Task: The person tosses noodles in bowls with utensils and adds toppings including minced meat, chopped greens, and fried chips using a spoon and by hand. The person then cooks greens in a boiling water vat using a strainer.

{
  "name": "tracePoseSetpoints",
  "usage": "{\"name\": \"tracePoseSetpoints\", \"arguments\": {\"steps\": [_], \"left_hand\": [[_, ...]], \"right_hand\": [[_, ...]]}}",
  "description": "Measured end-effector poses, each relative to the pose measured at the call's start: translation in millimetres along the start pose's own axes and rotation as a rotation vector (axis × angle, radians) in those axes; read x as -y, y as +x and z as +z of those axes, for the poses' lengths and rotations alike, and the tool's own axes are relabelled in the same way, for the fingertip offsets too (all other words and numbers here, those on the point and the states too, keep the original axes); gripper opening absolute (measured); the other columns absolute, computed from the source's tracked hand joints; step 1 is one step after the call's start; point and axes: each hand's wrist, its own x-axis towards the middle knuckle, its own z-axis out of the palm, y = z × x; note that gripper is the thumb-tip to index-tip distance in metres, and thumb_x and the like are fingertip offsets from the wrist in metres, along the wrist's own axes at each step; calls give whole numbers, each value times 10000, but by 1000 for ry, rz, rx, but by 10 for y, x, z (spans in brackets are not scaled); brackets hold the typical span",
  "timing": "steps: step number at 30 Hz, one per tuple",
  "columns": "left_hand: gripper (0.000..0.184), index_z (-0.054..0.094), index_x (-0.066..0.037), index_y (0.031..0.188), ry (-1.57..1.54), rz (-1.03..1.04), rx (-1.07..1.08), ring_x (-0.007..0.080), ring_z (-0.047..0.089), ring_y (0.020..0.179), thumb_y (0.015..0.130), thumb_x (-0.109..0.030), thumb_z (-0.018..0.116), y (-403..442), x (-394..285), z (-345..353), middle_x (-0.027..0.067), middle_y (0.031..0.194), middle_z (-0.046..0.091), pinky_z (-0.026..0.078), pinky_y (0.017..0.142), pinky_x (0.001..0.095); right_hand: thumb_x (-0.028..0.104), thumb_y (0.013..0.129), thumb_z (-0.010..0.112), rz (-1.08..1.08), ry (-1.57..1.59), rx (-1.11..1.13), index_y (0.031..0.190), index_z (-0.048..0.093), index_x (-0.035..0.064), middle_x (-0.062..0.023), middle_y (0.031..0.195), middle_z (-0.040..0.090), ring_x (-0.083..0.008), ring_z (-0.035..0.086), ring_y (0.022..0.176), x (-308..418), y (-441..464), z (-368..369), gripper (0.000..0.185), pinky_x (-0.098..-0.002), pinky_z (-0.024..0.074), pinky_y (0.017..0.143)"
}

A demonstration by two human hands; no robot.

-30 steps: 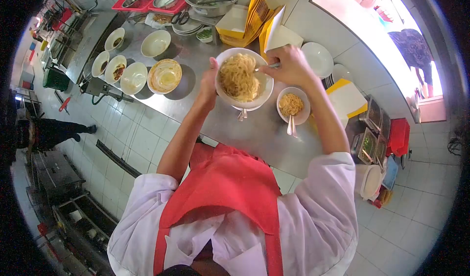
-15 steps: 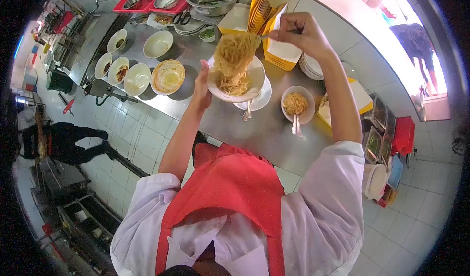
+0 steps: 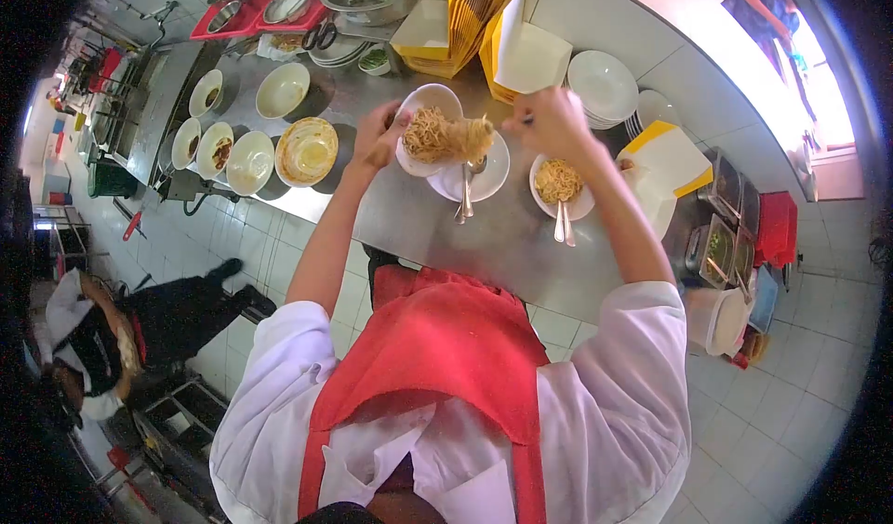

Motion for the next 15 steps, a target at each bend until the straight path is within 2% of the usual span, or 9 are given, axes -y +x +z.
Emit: {"name": "tracePoseSetpoints", "arguments": {"steps": [1,3,4,6,7,9,11,15], "left_hand": [[663,622,14,999,2,4,7,271,628,773,785,-608,542,47,8,1,175,822,650,464,702,360],[682,616,-11,1031,150,153,69,318,614,808,750,-630,558,136,-59,-29,189,876,642,468,733,368],[682,616,-11,1031,151,153,75,318,614,808,750,-630,558,173,-57,-33,189,876,642,468,733,368],[727,601,-21,1066,359,337,65,332,606,847,727,-662,549,263,-25,-40,181,933,638,468,764,392],[727,601,-21,1066,359,332,74,332,606,847,727,-662,549,295,-6,-34,181,933,638,468,764,392],[743,585,-36,1100,435,490,92,347,594,888,721,-673,540,368,3,-16,175,996,625,466,790,407],[741,580,-32,1105,459,508,149,350,593,889,726,-667,537,416,-24,-5,175,1002,622,467,784,405],[712,564,-26,1120,422,575,206,356,592,881,748,-632,541,467,-161,24,176,1003,620,469,759,410]], "right_hand": [[220,664,703,21,-138,39,649,626,65,-85,574,593,-263,603,565,8,-42,92,174,-359,468,531],[213,671,686,16,-249,53,671,629,71,-90,623,609,-271,616,607,-78,-93,248,153,-375,478,547],[207,678,670,4,-357,74,692,632,78,-95,671,624,-278,628,650,-119,-118,302,135,-390,489,563],[208,684,659,87,-373,99,710,629,78,-89,719,630,-264,634,678,-51,-114,155,136,-392,491,572],[205,682,656,98,-322,56,696,617,70,-90,716,625,-271,629,671,-34,-118,102,141,-397,484,569],[201,679,654,119,-269,12,683,606,62,-91,714,621,-278,624,665,-23,-122,109,147,-401,477,566],[178,688,661,85,-42,-128,663,574,48,-99,694,607,-302,606,646,10,-102,192,160,-412,459,559],[170,722,669,230,199,-244,661,564,36,-121,651,593,-335,582,622,-232,-58,869,181,-417,436,546]]}}
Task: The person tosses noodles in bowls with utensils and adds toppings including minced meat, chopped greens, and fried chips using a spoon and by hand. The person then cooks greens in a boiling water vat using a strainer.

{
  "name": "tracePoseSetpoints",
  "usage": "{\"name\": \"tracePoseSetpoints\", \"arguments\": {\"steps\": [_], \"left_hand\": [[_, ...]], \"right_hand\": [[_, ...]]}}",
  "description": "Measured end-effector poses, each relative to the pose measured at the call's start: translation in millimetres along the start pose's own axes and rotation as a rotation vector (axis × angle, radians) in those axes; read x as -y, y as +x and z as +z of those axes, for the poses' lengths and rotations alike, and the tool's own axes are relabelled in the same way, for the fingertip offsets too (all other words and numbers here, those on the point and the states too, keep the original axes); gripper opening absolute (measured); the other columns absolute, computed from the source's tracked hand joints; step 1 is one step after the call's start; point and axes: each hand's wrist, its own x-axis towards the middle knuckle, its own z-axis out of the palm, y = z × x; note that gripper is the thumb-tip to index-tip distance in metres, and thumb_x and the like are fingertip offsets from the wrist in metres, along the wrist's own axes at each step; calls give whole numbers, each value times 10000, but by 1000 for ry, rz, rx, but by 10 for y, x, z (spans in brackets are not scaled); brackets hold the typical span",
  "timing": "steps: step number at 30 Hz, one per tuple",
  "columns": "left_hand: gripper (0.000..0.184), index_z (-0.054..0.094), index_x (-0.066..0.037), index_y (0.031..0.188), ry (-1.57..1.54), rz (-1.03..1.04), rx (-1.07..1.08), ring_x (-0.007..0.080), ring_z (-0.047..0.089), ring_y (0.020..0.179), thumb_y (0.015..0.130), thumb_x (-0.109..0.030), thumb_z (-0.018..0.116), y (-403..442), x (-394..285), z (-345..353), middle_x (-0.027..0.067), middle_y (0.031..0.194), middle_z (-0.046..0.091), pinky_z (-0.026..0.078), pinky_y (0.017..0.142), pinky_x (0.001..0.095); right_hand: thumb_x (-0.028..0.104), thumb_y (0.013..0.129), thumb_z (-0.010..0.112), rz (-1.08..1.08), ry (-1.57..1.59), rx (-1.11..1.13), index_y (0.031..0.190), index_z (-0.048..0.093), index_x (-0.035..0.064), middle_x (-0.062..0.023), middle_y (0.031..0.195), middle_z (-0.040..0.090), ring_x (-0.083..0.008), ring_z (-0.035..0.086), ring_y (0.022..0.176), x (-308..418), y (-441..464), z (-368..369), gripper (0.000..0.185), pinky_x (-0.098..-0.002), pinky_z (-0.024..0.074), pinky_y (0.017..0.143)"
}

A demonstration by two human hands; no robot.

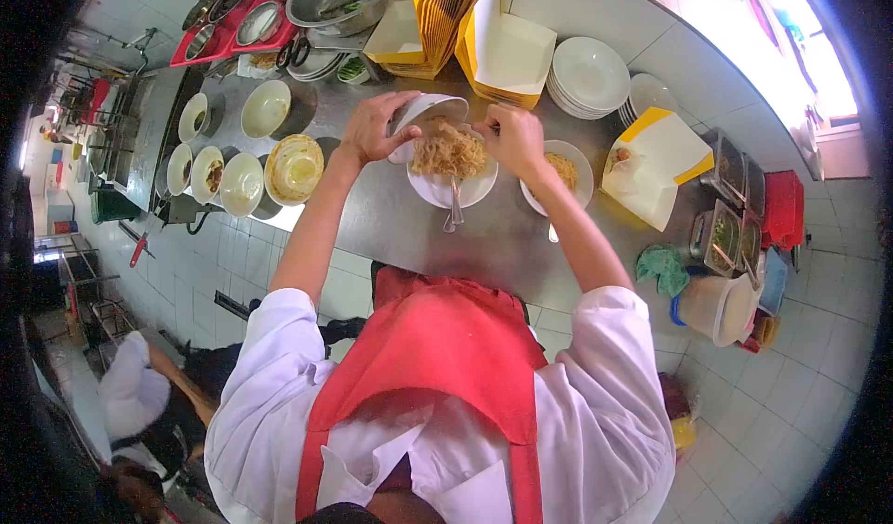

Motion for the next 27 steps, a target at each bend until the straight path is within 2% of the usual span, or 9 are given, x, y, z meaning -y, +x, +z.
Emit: {"name": "tracePoseSetpoints", "arguments": {"steps": [1,3,7,9,10,13,19,25,27], "left_hand": [[712,564,-26,1120,0,0,4,356,592,881,748,-632,541,13,-6,25,176,1003,620,469,759,410],[668,556,-27,1113,-84,26,-110,348,595,875,765,-597,548,41,-5,59,182,993,618,464,747,422],[608,545,-23,1105,-214,-97,-136,343,612,801,785,-540,564,-43,-35,9,184,907,630,472,694,399],[569,531,-19,1105,-243,-278,-151,338,615,685,800,-497,578,-92,-36,-39,173,784,631,468,604,362],[529,544,-20,1089,-247,-255,-219,288,604,584,802,-460,601,-111,5,-9,152,696,618,435,520,338],[494,561,-20,1069,-386,-230,-395,223,571,543,801,-431,618,-112,-121,96,134,680,610,402,491,329],[457,579,-2,1045,-378,-281,-404,150,471,500,804,-386,635,-182,-396,234,103,638,574,368,477,284],[475,597,8,1042,-412,-390,-554,124,436,495,815,-409,618,-378,-153,227,62,553,497,329,458,287],[490,595,24,1052,-397,-390,-551,125,429,496,828,-412,598,-427,-49,221,57,547,488,320,454,286]], "right_hand": [[170,722,669,3,2,0,661,564,36,-121,651,593,-335,582,622,-93,-61,138,181,-417,436,546],[203,712,695,195,105,100,656,582,33,-137,628,590,-343,576,605,-210,-136,319,212,-410,428,535],[253,689,723,183,181,291,626,597,36,-149,627,597,-335,580,594,-400,-239,219,259,-400,436,544],[252,684,719,243,79,337,640,613,44,-148,640,606,-325,594,609,-404,-238,61,237,-396,449,559],[251,679,716,296,-24,379,654,630,53,-147,654,615,-315,608,625,-394,-216,-14,217,-392,462,574],[199,670,683,377,-133,362,697,660,46,-155,702,638,-321,634,687,-117,-102,8,158,-399,495,618],[82,638,606,300,-397,423,725,664,-18,-221,766,641,-360,643,765,694,135,-286,145,-402,526,660],[50,653,596,346,-456,339,716,668,-1,-210,763,647,-340,653,760,633,-232,-628,109,-385,535,650],[40,675,588,347,-476,353,711,667,5,-214,767,647,-348,652,751,511,-367,-405,94,-385,536,642]]}}
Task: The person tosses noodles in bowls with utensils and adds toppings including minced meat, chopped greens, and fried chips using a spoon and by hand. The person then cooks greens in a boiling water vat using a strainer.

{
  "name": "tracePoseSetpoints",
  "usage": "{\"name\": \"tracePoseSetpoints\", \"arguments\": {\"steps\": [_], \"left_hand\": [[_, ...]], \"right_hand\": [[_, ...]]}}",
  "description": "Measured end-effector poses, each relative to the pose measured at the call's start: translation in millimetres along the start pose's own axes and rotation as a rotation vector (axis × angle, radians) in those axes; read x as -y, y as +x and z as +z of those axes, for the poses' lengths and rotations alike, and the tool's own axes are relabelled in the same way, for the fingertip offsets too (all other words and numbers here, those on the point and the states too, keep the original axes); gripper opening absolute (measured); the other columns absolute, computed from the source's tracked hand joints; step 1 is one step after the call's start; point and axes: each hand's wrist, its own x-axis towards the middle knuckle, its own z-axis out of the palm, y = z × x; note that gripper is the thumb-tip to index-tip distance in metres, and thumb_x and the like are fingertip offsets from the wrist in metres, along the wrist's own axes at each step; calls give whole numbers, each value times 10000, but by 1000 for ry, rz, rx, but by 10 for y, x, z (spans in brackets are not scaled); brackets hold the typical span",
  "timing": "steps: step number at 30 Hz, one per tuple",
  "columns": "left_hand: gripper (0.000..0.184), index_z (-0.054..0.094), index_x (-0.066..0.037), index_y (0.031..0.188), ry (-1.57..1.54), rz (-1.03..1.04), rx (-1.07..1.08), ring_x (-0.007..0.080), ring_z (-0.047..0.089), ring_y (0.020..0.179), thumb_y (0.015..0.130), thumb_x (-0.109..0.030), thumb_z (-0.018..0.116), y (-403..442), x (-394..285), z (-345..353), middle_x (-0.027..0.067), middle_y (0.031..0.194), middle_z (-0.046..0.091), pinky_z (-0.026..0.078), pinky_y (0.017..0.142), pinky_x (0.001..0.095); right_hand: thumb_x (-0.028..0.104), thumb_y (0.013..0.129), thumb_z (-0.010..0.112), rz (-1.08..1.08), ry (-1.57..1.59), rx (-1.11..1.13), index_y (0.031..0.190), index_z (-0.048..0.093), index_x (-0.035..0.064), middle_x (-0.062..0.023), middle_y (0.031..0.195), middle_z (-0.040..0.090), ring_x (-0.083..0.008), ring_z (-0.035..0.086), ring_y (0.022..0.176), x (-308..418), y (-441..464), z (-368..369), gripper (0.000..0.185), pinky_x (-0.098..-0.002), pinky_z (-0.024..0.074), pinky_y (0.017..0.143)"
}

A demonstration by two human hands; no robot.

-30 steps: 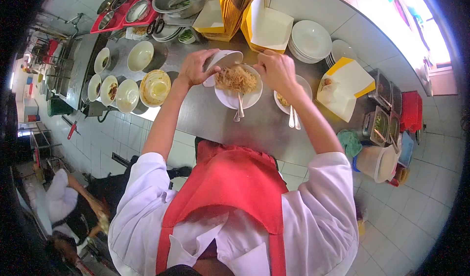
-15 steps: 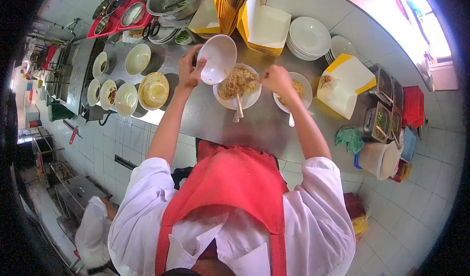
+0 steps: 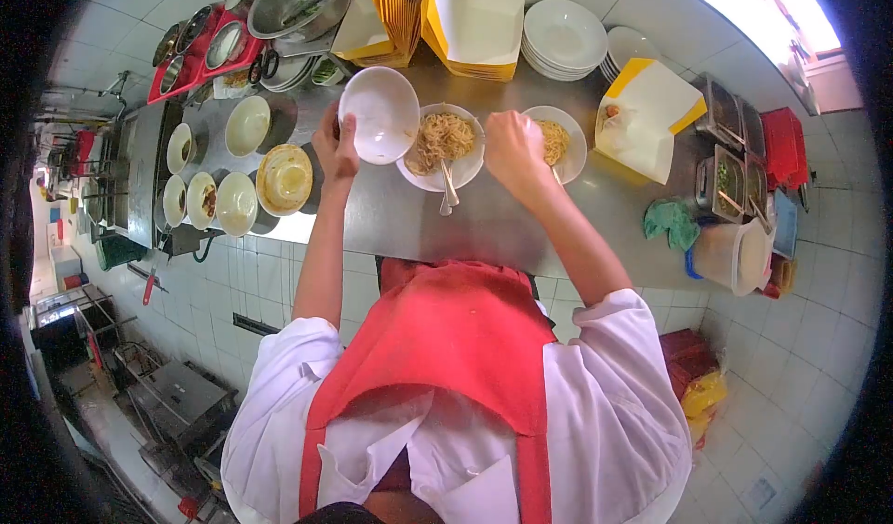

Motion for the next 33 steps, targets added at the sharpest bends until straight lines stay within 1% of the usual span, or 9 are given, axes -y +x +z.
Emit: {"name": "tracePoseSetpoints", "arguments": {"steps": [7,9,13,15,18,22,25,28,33], "left_hand": [[476,592,44,1040,-15,22,-57,127,451,539,845,-391,580,-8,-72,-141,78,607,542,354,496,284],[466,584,45,1045,-39,-8,-68,137,487,575,850,-379,577,-32,-81,-220,89,646,572,388,529,290],[457,580,43,1047,16,-32,-33,156,540,637,858,-372,569,-72,-108,-365,104,710,610,430,590,306],[444,582,41,1047,-78,-27,-74,174,579,734,868,-365,556,-68,-216,-356,128,802,634,452,672,303],[412,583,42,1045,-123,-10,-92,178,584,803,884,-335,539,-105,-121,-425,138,881,639,451,717,295],[381,581,43,1047,-144,-55,-97,180,581,830,896,-302,528,-176,-148,-551,139,906,637,449,734,293],[443,567,60,1091,-167,-117,-82,217,573,894,906,-336,492,-131,-158,-563,158,992,616,446,800,314],[356,580,44,1032,-110,-34,-39,172,572,827,882,-277,549,-94,-279,-521,127,901,626,444,750,287],[434,597,10,1032,64,116,20,108,459,493,830,-374,614,-14,-125,-159,59,543,508,329,444,278]], "right_hand": [[33,732,543,-75,105,-204,775,658,11,-207,794,650,-341,650,795,151,188,415,125,-390,527,668],[35,723,553,-66,88,-29,743,642,4,-202,800,649,-339,646,805,158,182,271,97,-405,517,686],[45,710,564,31,112,-9,738,636,4,-201,779,642,-355,639,786,115,334,303,88,-413,513,689],[71,684,588,-57,182,-219,742,648,18,-190,748,638,-364,634,771,108,473,631,99,-415,509,672],[84,643,609,-175,388,-144,738,659,30,-181,743,640,-363,632,760,121,361,579,120,-410,504,648],[118,654,580,-100,146,-136,691,625,80,-150,749,630,-342,611,714,40,211,261,69,-432,476,621],[132,652,584,-102,62,-308,643,608,76,-125,645,604,-329,604,665,-38,183,92,62,-429,469,607],[145,645,615,-69,233,-327,677,633,61,-153,675,621,-317,626,678,65,8,-289,91,-413,484,607],[128,682,624,-147,671,-307,672,594,25,-169,648,602,-339,608,647,217,-31,110,107,-407,476,597]]}}
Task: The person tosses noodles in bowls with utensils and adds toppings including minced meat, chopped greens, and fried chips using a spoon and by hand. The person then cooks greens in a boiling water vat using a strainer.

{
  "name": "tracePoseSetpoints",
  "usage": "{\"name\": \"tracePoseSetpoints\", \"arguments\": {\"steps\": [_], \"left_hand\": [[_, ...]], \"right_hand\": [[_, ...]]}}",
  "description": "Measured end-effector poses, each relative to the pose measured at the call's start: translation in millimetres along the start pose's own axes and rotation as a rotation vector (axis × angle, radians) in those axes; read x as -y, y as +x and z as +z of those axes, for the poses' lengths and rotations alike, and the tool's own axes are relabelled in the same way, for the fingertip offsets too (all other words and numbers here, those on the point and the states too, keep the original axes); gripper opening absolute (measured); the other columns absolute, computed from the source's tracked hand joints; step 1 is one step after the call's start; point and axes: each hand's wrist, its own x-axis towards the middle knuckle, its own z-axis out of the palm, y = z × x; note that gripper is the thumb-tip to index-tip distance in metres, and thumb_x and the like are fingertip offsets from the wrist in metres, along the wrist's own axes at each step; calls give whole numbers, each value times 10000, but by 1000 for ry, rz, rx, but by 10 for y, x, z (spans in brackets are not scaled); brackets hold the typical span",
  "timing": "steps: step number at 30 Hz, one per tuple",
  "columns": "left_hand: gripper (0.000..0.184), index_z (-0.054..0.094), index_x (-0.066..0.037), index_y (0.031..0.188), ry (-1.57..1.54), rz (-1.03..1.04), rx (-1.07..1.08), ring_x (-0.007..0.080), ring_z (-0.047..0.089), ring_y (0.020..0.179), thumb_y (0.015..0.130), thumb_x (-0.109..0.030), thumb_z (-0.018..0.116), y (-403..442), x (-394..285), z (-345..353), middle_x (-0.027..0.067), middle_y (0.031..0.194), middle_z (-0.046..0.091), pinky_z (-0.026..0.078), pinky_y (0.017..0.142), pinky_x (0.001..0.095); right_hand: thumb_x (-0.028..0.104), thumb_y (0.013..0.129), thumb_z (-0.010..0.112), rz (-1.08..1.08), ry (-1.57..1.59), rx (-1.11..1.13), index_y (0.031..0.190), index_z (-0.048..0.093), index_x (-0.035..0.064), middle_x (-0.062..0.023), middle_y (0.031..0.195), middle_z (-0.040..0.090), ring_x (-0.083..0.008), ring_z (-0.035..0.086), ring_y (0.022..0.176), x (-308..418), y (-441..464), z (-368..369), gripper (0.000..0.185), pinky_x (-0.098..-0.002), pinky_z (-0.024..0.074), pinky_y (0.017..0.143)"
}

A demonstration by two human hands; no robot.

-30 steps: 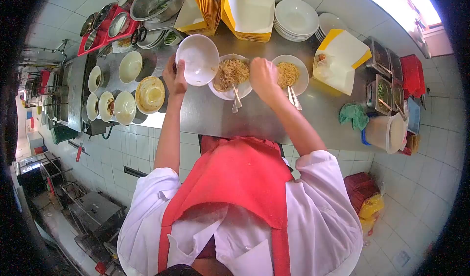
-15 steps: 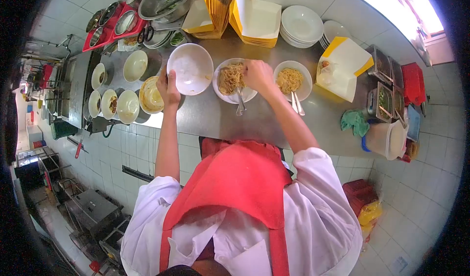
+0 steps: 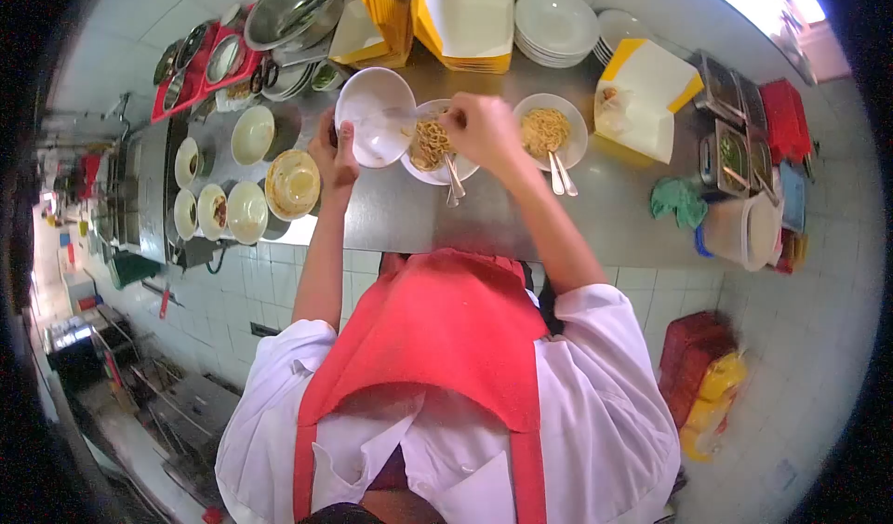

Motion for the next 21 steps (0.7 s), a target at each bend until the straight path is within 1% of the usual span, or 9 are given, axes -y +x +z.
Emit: {"name": "tracePoseSetpoints", "arguments": {"steps": [5,7,8,12,14,16,17,19,21], "left_hand": [[407,598,21,1030,-57,25,11,140,473,464,831,-333,615,176,-63,348,71,545,527,362,449,293],[388,601,24,1026,-88,27,59,159,511,482,829,-309,615,218,50,394,90,579,566,400,474,298],[388,601,24,1026,-101,36,84,159,511,482,829,-309,615,242,21,395,90,579,566,400,474,298],[344,602,27,1016,-50,-41,187,187,567,564,845,-271,599,333,-25,217,129,671,615,448,559,298],[329,603,31,1007,-37,-83,188,201,584,605,853,-259,590,428,66,127,152,713,629,460,600,301],[315,612,37,975,-334,-175,88,196,588,705,874,-258,564,469,260,-49,169,801,643,456,678,301],[325,615,34,970,-294,-280,84,163,567,804,884,-272,552,522,295,-240,154,890,641,442,732,299],[315,613,22,985,-233,-212,20,164,556,799,884,-269,549,629,703,-627,141,882,632,440,726,300],[319,612,20,992,-332,-281,-160,197,567,792,880,-271,549,665,789,-1118,161,884,626,445,727,317]], "right_hand": [[64,710,601,166,196,-123,712,572,-5,-199,656,599,-368,596,626,-349,-545,668,75,-415,469,583],[73,729,593,391,113,-382,734,560,-23,-221,670,597,-382,593,630,-363,-731,808,102,-423,466,587],[79,747,583,445,203,-450,740,554,-31,-226,666,591,-386,595,632,-316,-784,815,114,-427,463,598],[82,753,584,565,297,-532,742,563,-32,-226,671,592,-376,598,642,-107,-941,949,117,-411,462,600],[84,755,582,525,311,-522,753,575,-40,-230,680,592,-338,607,639,-104,-896,1093,124,-380,457,585],[98,769,586,513,277,-527,759,582,-42,-182,657,603,-253,591,599,-79,-900,1212,140,-349,446,571],[97,785,579,507,308,-529,751,580,-37,-136,638,594,-204,565,586,-60,-897,1258,139,-332,438,561],[91,830,556,563,504,-490,735,568,-20,-23,621,544,-82,486,570,-64,-862,1302,147,-264,402,509],[68,833,543,572,615,-442,747,562,-1,-13,600,510,-58,461,521,59,-759,1361,111,-227,360,458]]}}
